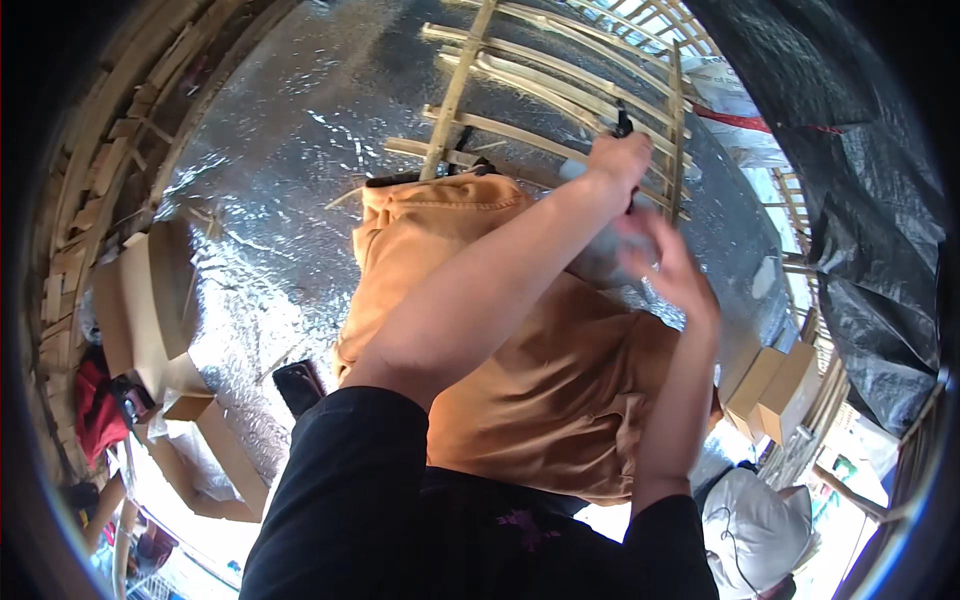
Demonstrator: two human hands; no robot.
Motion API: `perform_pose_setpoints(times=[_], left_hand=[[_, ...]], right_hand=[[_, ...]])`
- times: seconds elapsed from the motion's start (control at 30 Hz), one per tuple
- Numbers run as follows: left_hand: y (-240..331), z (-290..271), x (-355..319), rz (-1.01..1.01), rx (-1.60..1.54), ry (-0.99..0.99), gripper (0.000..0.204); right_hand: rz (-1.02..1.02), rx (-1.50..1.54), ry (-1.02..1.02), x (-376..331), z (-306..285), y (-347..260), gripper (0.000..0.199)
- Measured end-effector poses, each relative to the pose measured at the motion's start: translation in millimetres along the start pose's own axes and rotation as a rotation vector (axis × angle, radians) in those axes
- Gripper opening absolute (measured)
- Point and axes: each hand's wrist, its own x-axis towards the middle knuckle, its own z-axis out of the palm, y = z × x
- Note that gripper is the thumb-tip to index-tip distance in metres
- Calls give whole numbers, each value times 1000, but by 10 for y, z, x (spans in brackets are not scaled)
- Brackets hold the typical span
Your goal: The person assembles a bamboo structure by aligning thin bamboo slats over a base and securing them with a tool.
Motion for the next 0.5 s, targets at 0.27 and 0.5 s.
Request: perform_pose_setpoints(times=[0.27,0.5], left_hand=[[647,76,-444,406,150,109,31],[685,-9,-275,439,191,181,34]], right_hand=[[-100,1100,263,1154,-268,373,37],[129,350,629,1742,206,290,32]])
